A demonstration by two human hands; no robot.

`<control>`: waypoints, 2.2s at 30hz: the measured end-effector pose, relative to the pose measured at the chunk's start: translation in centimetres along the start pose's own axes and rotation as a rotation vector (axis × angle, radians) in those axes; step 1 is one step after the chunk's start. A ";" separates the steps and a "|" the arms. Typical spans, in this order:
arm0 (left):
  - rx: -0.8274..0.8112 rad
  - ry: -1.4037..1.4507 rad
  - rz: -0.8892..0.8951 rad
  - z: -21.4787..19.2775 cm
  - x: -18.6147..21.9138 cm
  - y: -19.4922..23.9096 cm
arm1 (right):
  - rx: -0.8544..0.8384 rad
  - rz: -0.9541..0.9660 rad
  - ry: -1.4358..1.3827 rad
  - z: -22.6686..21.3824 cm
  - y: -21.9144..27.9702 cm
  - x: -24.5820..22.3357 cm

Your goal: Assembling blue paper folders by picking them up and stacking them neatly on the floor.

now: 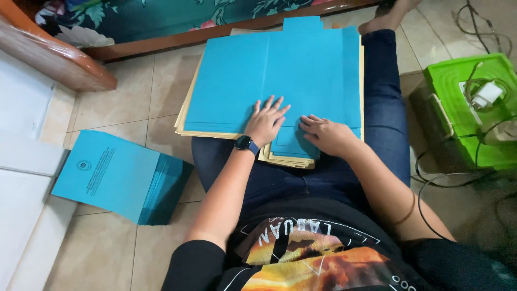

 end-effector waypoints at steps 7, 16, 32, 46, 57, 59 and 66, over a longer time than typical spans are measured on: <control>-0.029 -0.001 0.031 1.0 -1.2 -0.6 | 0.064 -0.053 0.134 1.5 -2.1 -1.4; -0.221 -0.058 0.025 0.5 -1.7 -1.5 | -0.001 0.184 -0.113 -0.2 0.6 4.1; 0.102 -0.348 0.137 0.1 6.3 0.2 | 0.623 -0.160 0.431 -2.0 -0.1 -3.8; 0.097 -0.025 0.018 0.9 2.9 2.5 | 0.447 0.322 -1.061 1.6 1.0 1.2; -0.074 0.098 0.082 -0.9 6.6 3.8 | -0.055 0.379 0.091 3.0 0.3 2.5; -0.100 0.009 0.142 -0.8 7.2 4.1 | -0.065 0.329 0.144 3.2 0.4 2.3; -0.036 -0.090 0.183 3.6 4.8 2.9 | 0.188 0.202 0.420 6.3 -6.2 10.2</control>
Point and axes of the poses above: each hand's wrist, its own y-axis away from the middle knuckle, its own z-axis out of the palm, x = y × z, the point moved 5 cm from there along -y, towards the middle knuckle, and after that the axes turned 4 degrees about -x, right-handed, at the moved point
